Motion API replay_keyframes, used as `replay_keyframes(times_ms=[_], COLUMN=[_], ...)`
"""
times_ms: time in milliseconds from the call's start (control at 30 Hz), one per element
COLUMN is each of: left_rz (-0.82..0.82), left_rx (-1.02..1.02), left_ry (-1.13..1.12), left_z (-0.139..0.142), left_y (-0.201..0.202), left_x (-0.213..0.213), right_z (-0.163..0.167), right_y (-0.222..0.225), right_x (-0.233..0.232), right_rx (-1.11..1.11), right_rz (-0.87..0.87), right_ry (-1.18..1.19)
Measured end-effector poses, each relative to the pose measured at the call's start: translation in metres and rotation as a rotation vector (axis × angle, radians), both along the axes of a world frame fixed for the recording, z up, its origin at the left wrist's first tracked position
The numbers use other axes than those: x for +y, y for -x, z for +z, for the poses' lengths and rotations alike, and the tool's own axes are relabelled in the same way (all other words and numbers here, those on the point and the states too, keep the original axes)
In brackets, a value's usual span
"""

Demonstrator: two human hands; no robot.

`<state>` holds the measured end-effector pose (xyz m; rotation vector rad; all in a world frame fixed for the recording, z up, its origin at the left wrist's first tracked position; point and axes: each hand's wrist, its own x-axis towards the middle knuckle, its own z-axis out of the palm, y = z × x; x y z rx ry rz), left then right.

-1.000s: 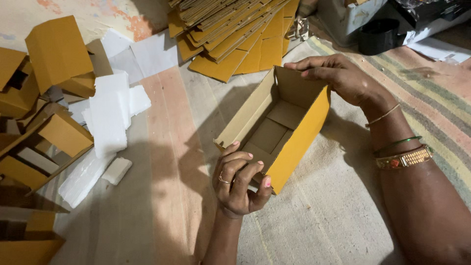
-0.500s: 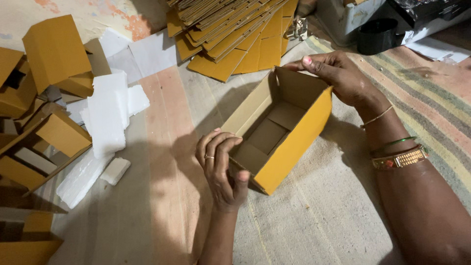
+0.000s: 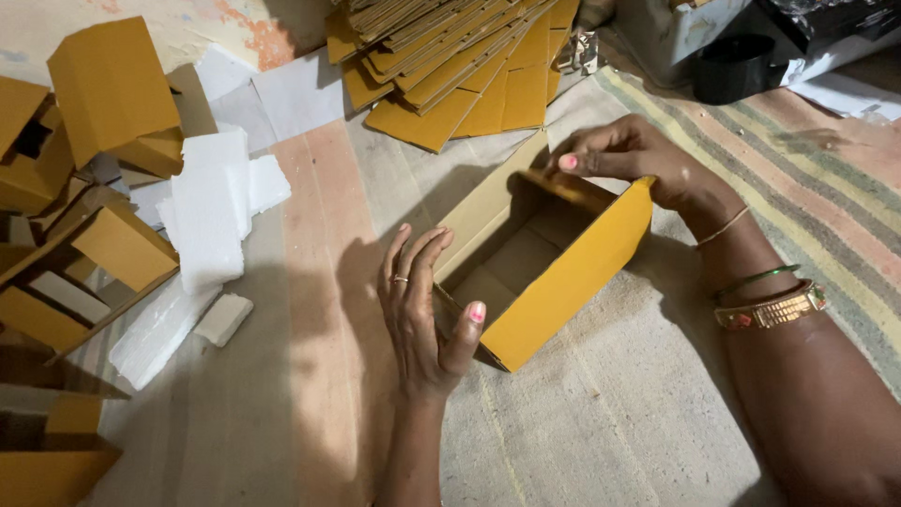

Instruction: The person folds flat cardboard sheets into small rectangular boxes by hand, then closes the flaps and presses the edges to secure them. The person repeats this process with multiple boxes, placing each finished box aside.

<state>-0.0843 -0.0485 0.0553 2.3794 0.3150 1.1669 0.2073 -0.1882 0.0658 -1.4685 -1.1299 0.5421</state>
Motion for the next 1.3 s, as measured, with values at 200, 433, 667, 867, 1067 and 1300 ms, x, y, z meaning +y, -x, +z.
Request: replay_keyframes(times_ms=[200, 433, 667, 867, 1067, 1300], left_rz=[-0.049, -0.057, -0.118, -0.167, -0.148, -0.105], left_rx=[0.013, 0.029, -0.009, 0.008, 0.068, 0.108], left_ry=[0.057, 0.079, 0.156, 0.213, 0.216, 0.173], left_z=[0.005, 0.002, 0.000, 0.001, 0.007, 0.011], left_y=[0.004, 0.003, 0.001, 0.002, 0.003, 0.001], left_x=[0.001, 0.000, 0.000, 0.002, 0.002, -0.003], right_z=[0.004, 0.016, 0.020, 0.014, 0.009, 0.001], right_y=[0.003, 0.007, 0.011, 0.007, -0.005, -0.013], right_x=[0.001, -0.001, -0.002, 0.000, 0.000, -0.002], right_rx=[0.019, -0.029, 0.001, 0.021, -0.099, -0.128], right_rz=[-0.036, -0.038, -0.088, -0.018, 0.007, 0.056], right_ry=[0.153, 0.313, 0.359, 0.329, 0.402, 0.363])
